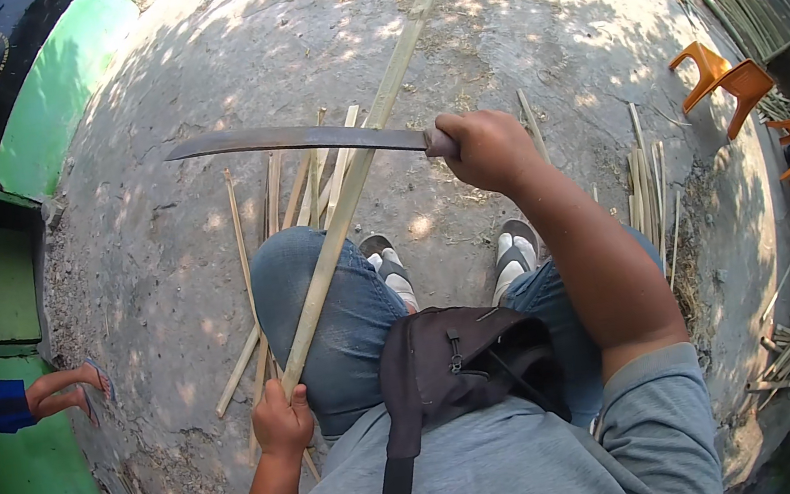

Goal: The person thins long strips of bamboo by hand using a large blade, drawing the blade along the surface of the strips multiple times to remove material.

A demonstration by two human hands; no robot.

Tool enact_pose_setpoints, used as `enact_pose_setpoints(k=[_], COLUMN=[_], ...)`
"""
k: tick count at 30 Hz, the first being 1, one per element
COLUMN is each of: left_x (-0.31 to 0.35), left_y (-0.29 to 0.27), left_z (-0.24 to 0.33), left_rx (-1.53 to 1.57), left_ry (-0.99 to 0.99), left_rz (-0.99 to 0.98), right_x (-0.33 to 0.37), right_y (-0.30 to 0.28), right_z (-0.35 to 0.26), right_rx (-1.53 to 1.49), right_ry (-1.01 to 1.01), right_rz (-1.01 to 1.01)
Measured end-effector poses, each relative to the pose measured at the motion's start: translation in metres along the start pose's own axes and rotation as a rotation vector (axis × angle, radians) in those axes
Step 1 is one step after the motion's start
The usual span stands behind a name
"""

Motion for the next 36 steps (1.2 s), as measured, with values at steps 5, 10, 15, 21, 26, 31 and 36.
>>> enact_pose_setpoints(k=[5, 10, 15, 21, 26, 31, 36], left_x=[0.003, -0.002, 0.0, 0.003, -0.005, 0.001, 0.001], left_y=[-0.002, -0.002, -0.002, 0.007, 0.005, 0.001, 0.009], left_z=[-0.001, 0.0, -0.001, -0.012, -0.002, -0.003, -0.012], left_rx=[-0.037, -0.013, -0.052, 0.002, 0.004, -0.022, -0.031], left_ry=[0.012, 0.009, 0.03, 0.032, 0.02, 0.018, 0.025], left_rz=[-0.037, 0.005, -0.023, 0.009, 0.022, 0.0, 0.042], right_x=[0.011, -0.001, 0.0, 0.008, -0.005, 0.005, 0.013], right_y=[0.01, -0.002, -0.008, 0.009, -0.013, -0.005, 0.01], right_z=[-0.03, -0.012, 0.005, -0.034, 0.014, -0.021, -0.052], right_rx=[0.004, 0.056, 0.003, 0.019, 0.036, 0.032, 0.154], right_ry=[-0.016, -0.066, 0.091, -0.193, 0.026, -0.035, -0.247], right_rz=[-0.105, -0.096, 0.017, -0.096, 0.07, 0.034, -0.188])
Point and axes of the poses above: each hand's wrist, its own x-axis away from the middle knuckle, its own y-axis out of the palm, z = x × y, the point moved 4 cm from there along -x, towards the middle knuckle, and after that the axes turned 14 degrees about -x, right-handed, at the moved point
